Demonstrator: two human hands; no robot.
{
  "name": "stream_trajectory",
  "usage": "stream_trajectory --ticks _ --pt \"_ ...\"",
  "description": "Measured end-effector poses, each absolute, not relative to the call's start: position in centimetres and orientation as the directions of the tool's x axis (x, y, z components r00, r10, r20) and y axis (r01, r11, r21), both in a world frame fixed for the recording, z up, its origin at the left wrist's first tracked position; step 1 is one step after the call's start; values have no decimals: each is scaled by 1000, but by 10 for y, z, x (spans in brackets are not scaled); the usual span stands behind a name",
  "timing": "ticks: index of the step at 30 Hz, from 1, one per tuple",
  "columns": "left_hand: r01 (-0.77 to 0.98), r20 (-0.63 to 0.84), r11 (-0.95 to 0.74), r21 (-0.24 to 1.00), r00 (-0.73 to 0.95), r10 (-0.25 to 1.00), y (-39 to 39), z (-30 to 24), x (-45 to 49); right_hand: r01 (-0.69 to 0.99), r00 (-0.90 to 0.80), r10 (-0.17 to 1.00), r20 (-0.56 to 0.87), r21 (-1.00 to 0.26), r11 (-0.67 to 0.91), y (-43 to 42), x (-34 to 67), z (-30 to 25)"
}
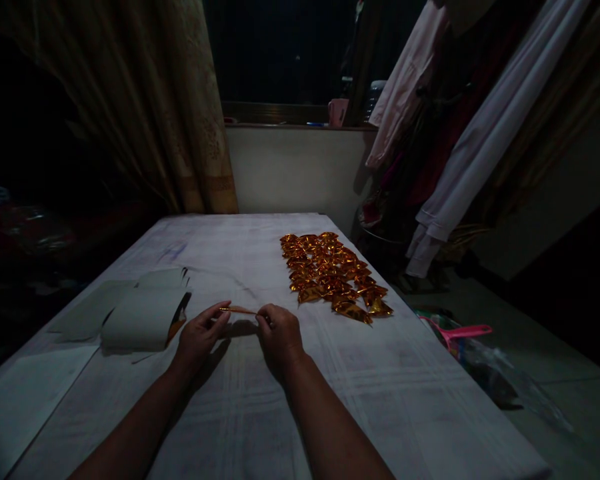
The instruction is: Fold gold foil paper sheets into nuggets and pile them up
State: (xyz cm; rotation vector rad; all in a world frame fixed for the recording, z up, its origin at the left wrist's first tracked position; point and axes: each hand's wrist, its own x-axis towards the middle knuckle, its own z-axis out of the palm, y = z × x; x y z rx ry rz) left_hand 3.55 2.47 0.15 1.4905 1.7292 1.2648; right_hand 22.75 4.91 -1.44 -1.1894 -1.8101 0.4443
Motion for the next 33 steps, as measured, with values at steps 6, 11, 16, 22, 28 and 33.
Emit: stream_trajectory --ticks 6,11,16,22,28,33 --pt "407 141 -14 913 -284 948 22 0 33 556 -146 834 532 -653 514 46 226 -13" --pt "391 133 -8 920 -296 946 22 1 34 478 -161 871 464 -736 480 44 225 -12" --pt "405 146 -12 914 -302 942 20 2 38 452 -146 885 443 -766 458 44 223 -14" --pt "476 160 16 879 -328 931 19 0 38 508 -194 803 563 -643 574 45 220 -15" --pt "544 152 75 835 -361 920 19 1 39 574 -293 705 646 -470 670 44 219 -13" --pt "651 164 79 755 -304 939 16 5 39 587 -294 713 636 -469 660 45 219 -17"
